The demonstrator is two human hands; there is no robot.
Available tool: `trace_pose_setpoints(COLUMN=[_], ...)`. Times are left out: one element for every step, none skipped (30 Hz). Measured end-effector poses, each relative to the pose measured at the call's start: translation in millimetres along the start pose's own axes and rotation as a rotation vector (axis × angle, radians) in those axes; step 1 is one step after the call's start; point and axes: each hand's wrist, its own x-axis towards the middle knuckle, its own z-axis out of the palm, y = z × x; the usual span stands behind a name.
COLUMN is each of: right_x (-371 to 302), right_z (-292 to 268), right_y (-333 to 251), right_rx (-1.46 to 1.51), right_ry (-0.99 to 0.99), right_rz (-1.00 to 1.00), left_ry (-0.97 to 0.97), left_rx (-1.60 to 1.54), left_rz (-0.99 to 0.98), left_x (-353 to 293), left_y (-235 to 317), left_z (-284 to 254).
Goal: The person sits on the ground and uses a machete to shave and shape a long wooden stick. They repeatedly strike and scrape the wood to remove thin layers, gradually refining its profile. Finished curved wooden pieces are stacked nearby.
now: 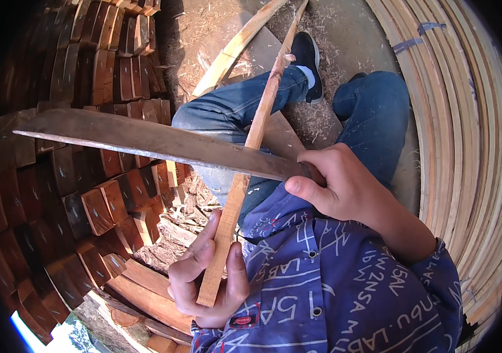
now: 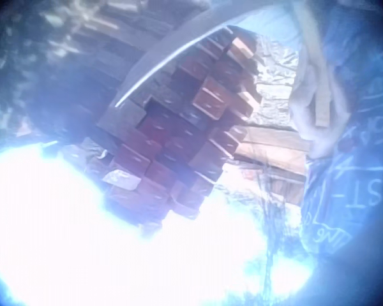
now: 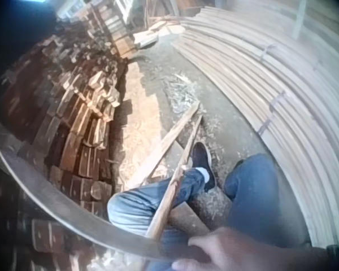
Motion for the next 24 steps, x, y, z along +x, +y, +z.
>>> trace_pose_setpoints(right_x=[3,4,5,5,5,4,4,4,3,2,1,1,0,-2,-5,-8,-11,-14,-16,-18,-19,-20,-21,-21], right_z=[0,0,-3,-5,-6,-7,-7,-6,-2,1,4,5,6,6,8,9,9,10,10,9,9,10,8,7], right_y=[2,5,8,10,11,11,11,12,14,16,17,18,17,12,7,2,-3,-7,-10,-12,-11,-10,-4,6], right_rx=[0.041,0.011,-0.024,-0.061,-0.079,-0.101,-0.124,-0.127,-0.132,-0.138,-0.140,-0.145,-0.149,-0.172,-0.192,-0.211,-0.207,-0.202,-0.196,-0.214,-0.228,-0.242,-0.289,-0.332], right_ry=[0.028,0.024,0.011,-0.004,-0.020,-0.037,-0.056,-0.054,-0.050,-0.047,-0.069,-0.091,-0.112,-0.110,-0.107,-0.101,-0.082,-0.061,-0.038,-0.034,-0.030,-0.026,-0.022,-0.018], right_rz=[0.002,0.001,-0.005,-0.011,0.011,0.034,0.057,0.055,0.054,0.052,0.045,0.035,0.026,0.048,0.070,0.093,0.115,0.137,0.160,0.144,0.129,0.115,0.125,0.136], left_ry=[-0.016,-0.032,-0.035,-0.069,-0.066,-0.061,-0.064,-0.068,-0.071,-0.090,-0.109,-0.125,-0.136,-0.173,-0.213,-0.254,-0.283,-0.314,-0.356,-0.404,-0.456,-0.507,-0.529,-0.555], left_rx=[0.004,0.008,0.013,0.069,0.060,0.049,0.061,0.073,0.082,0.076,0.070,0.064,0.051,0.065,0.081,0.097,0.093,0.090,0.106,0.139,0.169,0.195,0.210,0.228], left_rz=[0.006,0.012,0.013,0.024,0.016,0.007,0.005,0.002,0.000,0.021,0.042,0.065,0.028,0.090,0.151,0.214,0.266,0.317,0.373,0.409,0.445,0.484,0.500,0.515], left_x=[1,0,-2,-4,-7,-10,-13,-15,-18,-20,-20,-21,-21,-18,-10,-4,-1,3,6,9,13,17,17,16], left_y=[-1,-3,-4,-4,-5,-7,-10,-13,-16,-20,-25,-28,-28,-29,-31,-32,-33,-34,-35,-32,-29,-25,-22,-20], left_z=[-1,-1,-2,-5,-5,-4,-5,-6,-7,-9,-12,-14,-16,-19,-22,-23,-22,-22,-23,-23,-22,-21,-19,-18])
